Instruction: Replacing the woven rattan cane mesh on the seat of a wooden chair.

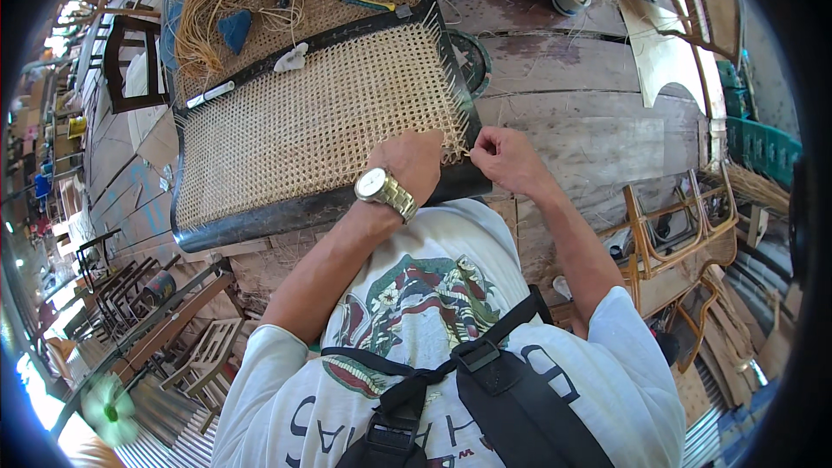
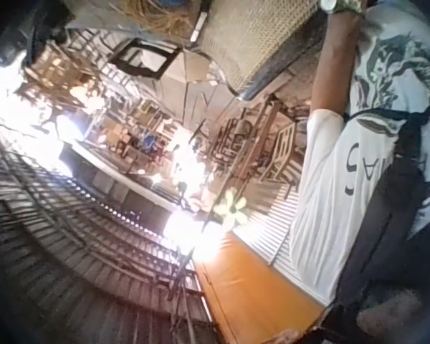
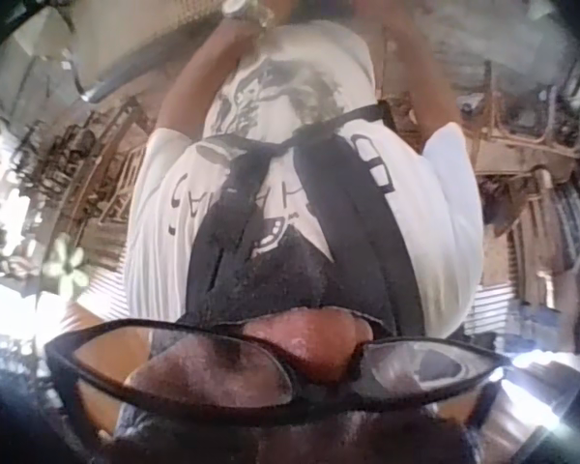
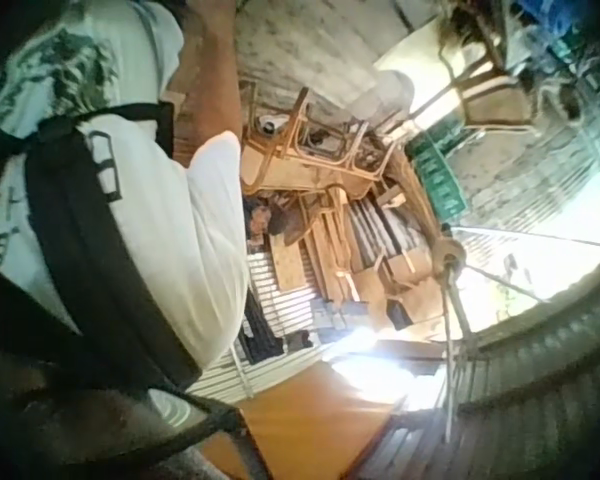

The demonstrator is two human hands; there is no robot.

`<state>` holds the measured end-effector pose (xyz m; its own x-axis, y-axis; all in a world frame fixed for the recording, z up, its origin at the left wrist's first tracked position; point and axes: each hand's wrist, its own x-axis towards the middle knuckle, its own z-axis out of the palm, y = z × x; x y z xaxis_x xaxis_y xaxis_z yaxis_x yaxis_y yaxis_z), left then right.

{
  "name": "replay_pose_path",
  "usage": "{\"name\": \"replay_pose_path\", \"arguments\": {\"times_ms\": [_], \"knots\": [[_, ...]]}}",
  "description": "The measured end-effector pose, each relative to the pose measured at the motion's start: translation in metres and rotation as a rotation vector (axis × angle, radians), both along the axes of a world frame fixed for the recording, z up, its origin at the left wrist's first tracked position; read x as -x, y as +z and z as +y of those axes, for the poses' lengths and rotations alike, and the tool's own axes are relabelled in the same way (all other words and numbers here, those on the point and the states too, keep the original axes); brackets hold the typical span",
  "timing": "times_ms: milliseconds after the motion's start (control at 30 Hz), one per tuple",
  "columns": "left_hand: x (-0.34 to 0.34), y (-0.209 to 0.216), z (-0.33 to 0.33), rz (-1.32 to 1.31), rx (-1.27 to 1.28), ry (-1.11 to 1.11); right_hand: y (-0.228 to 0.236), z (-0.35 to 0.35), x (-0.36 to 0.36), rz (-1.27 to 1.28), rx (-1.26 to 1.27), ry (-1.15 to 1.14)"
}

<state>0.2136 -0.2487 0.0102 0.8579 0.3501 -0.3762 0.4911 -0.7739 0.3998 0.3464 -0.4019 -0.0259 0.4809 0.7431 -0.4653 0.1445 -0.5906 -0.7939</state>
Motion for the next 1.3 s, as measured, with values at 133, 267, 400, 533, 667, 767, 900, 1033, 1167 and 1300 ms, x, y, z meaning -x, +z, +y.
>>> {"name": "replay_pose_path", "arguments": {"times_ms": [133, 267, 400, 533, 667, 767, 900, 1033, 1167, 1300], "knots": [[-0.003, 0.005, 0.008, 0.008, 0.020, -0.075, -0.001, -0.001, -0.001, 0.015, -0.022, 0.010], [0.004, 0.003, 0.008, -0.038, 0.008, -0.022, 0.009, 0.002, -0.001, 0.053, 0.015, 0.022], [0.005, 0.007, 0.007, 0.014, 0.013, -0.004, 0.014, 0.008, 0.005, -0.087, 0.026, 0.047], [0.010, 0.003, 0.007, 0.028, 0.017, 0.050, 0.018, 0.002, 0.008, -0.186, -0.036, 0.140], [0.023, -0.006, 0.009, -0.130, 0.127, 0.169, 0.012, -0.007, 0.003, -0.309, -0.114, 0.163], [0.026, -0.015, 0.008, -0.176, 0.148, 0.148, 0.010, -0.002, 0.000, -0.408, -0.093, 0.225], [0.035, -0.010, 0.008, -0.176, 0.227, 0.196, 0.014, 0.012, 0.004, -0.474, -0.059, 0.311], [0.041, -0.017, 0.006, -0.184, 0.248, 0.221, 0.006, 0.011, -0.002, -0.407, -0.110, 0.349], [0.037, -0.023, -0.001, -0.215, 0.241, 0.196, 0.006, 0.009, 0.000, -0.387, -0.213, 0.364], [0.035, -0.035, -0.007, -0.389, 0.188, 0.188, 0.017, 0.000, 0.008, -0.366, -0.252, 0.236]]}}
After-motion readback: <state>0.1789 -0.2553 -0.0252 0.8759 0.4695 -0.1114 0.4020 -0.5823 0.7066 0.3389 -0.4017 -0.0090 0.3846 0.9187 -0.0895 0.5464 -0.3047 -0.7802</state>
